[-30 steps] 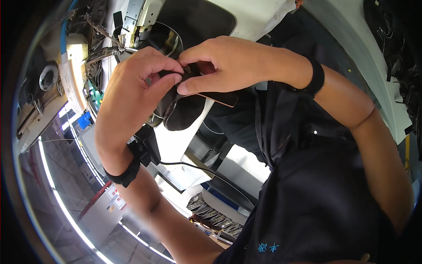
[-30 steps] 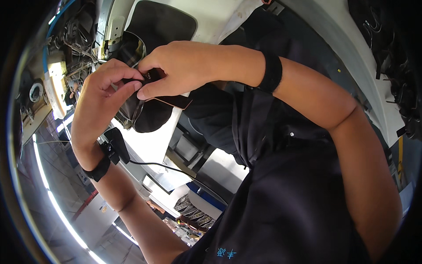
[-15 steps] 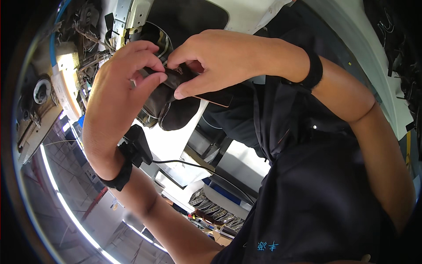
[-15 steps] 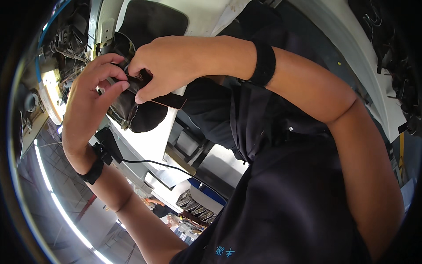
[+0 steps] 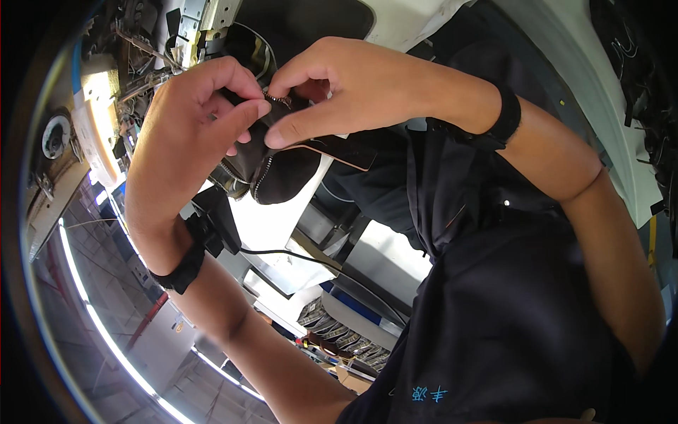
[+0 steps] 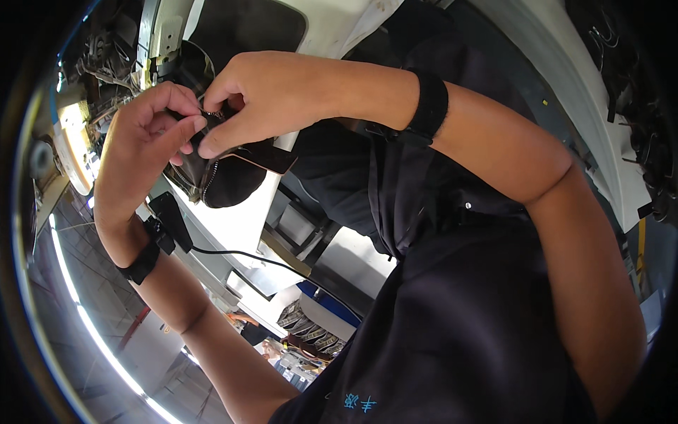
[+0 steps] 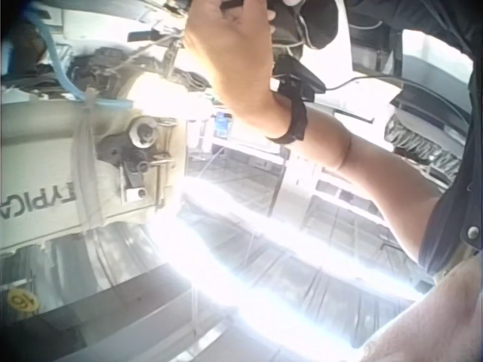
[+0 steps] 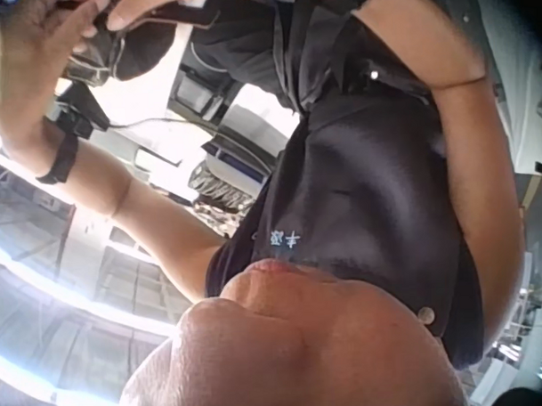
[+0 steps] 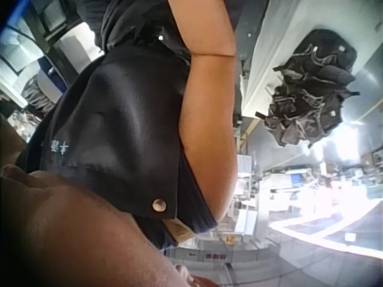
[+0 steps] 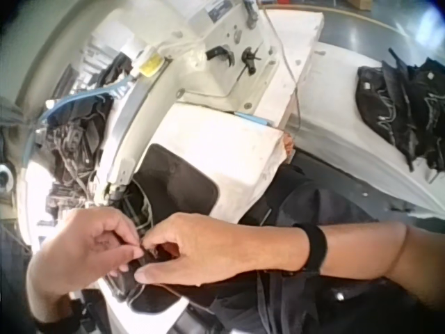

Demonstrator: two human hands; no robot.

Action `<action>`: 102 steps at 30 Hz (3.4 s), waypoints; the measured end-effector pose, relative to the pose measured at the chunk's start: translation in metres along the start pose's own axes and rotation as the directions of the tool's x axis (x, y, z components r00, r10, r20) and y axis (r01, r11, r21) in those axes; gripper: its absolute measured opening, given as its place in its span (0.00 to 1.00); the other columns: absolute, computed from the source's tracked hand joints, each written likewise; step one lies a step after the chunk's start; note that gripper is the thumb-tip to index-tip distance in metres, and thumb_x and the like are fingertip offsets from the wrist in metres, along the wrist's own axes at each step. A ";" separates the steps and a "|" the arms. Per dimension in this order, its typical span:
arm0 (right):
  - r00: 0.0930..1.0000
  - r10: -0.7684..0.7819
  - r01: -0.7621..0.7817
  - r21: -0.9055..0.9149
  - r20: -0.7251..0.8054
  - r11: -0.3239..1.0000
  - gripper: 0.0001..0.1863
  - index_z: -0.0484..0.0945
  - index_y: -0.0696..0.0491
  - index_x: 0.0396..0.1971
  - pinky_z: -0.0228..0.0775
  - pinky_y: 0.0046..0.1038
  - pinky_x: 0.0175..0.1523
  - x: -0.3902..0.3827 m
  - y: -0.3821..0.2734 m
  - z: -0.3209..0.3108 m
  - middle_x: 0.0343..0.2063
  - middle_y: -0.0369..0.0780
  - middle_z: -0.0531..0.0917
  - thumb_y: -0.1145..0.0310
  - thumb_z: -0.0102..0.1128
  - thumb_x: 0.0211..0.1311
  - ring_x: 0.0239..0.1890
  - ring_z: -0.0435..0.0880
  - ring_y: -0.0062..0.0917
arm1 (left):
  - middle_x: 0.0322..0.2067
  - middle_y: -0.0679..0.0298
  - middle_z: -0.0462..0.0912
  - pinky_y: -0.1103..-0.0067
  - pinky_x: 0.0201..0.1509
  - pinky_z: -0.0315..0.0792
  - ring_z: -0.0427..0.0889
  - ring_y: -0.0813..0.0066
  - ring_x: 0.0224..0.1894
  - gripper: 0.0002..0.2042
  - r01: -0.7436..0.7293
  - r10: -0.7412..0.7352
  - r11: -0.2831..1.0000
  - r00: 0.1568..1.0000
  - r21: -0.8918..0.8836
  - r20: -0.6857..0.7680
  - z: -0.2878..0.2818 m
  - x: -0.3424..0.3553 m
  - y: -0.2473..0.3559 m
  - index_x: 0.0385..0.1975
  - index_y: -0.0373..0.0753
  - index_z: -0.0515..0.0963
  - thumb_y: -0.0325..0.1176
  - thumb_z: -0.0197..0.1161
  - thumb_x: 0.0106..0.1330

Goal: The worker is aligning and stitching together leather and fabric components of a bag at an industrial sewing machine.

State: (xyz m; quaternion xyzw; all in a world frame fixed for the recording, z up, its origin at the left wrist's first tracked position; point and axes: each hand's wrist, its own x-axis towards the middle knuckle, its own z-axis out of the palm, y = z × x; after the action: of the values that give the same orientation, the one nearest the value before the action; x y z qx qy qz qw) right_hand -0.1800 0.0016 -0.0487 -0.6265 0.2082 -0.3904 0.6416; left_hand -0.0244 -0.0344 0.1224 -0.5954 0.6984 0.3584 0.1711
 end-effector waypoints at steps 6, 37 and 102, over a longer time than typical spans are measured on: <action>0.996 -0.009 0.007 -0.019 -0.085 1.000 0.20 0.87 0.59 0.35 0.63 0.24 0.26 0.007 0.003 0.004 0.20 0.34 0.77 0.53 0.70 0.68 0.22 0.73 0.16 | 0.37 0.71 0.83 0.88 0.33 0.72 0.79 0.89 0.31 0.05 0.005 -0.005 1.000 0.999 -0.002 0.054 -0.005 0.001 -0.003 0.41 0.34 0.80 0.26 0.66 0.70; 0.841 -0.410 0.267 -0.388 -0.354 0.882 0.08 0.77 0.56 0.28 0.66 0.29 0.51 0.008 0.004 0.034 0.33 0.36 0.75 0.72 0.67 0.65 0.44 0.73 0.28 | 0.33 0.71 0.77 0.77 0.35 0.67 0.75 0.76 0.29 0.23 0.022 0.533 0.844 0.068 0.536 -0.843 0.165 -0.007 -0.077 0.53 0.44 0.88 0.20 0.71 0.54; 0.867 -0.374 0.316 -0.218 -0.330 0.924 0.09 0.79 0.59 0.26 0.66 0.24 0.39 0.016 -0.016 0.032 0.32 0.38 0.77 0.73 0.67 0.66 0.34 0.73 0.21 | 0.63 0.50 0.77 0.65 0.65 0.67 0.76 0.54 0.61 0.34 -0.225 0.396 0.915 0.352 0.334 -0.848 0.133 -0.023 -0.064 0.62 0.37 0.79 0.58 0.68 0.64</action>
State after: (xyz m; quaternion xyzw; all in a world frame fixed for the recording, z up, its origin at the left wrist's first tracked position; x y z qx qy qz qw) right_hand -0.1502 0.0118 -0.0252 -0.6182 0.2384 -0.5911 0.4599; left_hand 0.0176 0.0735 0.0279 -0.5333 0.8049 -0.0496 -0.2553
